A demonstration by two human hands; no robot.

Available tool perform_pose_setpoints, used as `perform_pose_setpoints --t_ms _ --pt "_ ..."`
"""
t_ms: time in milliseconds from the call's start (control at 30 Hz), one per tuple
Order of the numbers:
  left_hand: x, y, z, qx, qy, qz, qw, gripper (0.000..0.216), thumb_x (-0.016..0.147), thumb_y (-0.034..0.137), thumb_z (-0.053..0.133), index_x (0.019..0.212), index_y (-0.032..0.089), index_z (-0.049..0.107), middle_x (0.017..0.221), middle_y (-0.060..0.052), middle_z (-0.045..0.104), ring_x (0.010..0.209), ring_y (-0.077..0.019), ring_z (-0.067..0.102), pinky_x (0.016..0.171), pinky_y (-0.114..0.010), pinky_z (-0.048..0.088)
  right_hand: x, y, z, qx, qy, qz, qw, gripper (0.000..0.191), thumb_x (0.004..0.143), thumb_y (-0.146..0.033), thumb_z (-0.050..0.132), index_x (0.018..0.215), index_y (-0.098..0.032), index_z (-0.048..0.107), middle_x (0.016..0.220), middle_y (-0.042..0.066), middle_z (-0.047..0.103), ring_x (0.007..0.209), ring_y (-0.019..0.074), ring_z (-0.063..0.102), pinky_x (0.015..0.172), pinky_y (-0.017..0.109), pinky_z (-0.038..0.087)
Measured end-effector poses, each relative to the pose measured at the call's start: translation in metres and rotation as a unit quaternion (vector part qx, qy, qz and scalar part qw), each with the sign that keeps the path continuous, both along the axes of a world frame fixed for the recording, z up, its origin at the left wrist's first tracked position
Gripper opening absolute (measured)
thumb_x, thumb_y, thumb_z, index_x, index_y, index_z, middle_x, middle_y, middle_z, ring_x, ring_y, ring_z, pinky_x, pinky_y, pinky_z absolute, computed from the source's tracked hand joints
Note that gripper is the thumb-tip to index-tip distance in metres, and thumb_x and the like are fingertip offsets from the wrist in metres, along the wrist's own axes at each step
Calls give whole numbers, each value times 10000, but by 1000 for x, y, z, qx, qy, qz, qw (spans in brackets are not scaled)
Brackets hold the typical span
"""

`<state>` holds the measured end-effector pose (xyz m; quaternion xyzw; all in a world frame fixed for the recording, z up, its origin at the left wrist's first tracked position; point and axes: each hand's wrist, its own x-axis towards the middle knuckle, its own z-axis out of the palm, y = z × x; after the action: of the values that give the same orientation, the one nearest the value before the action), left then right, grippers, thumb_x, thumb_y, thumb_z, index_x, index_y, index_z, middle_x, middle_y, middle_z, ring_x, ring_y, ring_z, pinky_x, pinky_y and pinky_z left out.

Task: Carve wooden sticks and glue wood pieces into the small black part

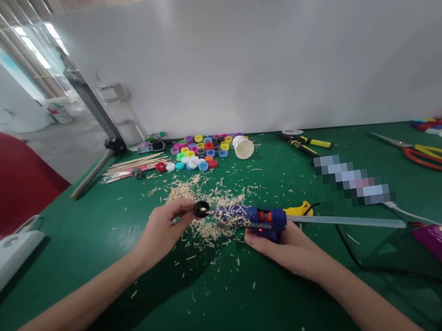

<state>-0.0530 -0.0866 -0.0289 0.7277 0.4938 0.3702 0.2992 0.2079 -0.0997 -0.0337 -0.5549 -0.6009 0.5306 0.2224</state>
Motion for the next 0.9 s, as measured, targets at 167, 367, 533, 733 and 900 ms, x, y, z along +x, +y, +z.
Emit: perform_pose_setpoints --t_ms 167,367,533,733,900 --pt "0 0 -1 -17 -40 -13 999 146 887 210 508 936 201 645 874 -10 673 802 -117 628 685 -231 490 -4 -1 8 15 -36 5 999 387 685 -566 636 858 -220 630 730 29 598 640 149 529 593 300 456" --pt "0 0 -1 -5 0 -3 1000 140 869 214 530 917 215 661 865 -4 680 766 -122 609 621 -232 461 -6 -2 11 13 -52 5 999 366 668 -538 645 841 -215 652 749 41 636 666 162 567 641 314 490" --pt "0 -1 -3 -5 -11 0 1000 138 862 227 532 926 219 654 871 -5 692 775 -128 625 641 -245 482 -3 -2 6 25 -55 6 998 360 667 -520 654 852 -212 677 856 69 685 790 208 616 722 339 509" --pt "0 0 -1 -16 -12 1 1000 136 852 237 542 931 212 650 883 -14 689 799 -133 633 664 -250 502 -3 -2 4 30 -61 0 998 365 676 -528 641 832 -198 656 746 54 645 672 170 570 628 315 487" --pt "1 0 -1 -36 -32 -13 999 132 853 242 539 920 191 640 869 -24 677 789 -129 633 673 -249 509 -5 -1 6 34 -61 1 998 366 681 -527 628 841 -198 627 636 22 564 575 141 497 540 297 438"
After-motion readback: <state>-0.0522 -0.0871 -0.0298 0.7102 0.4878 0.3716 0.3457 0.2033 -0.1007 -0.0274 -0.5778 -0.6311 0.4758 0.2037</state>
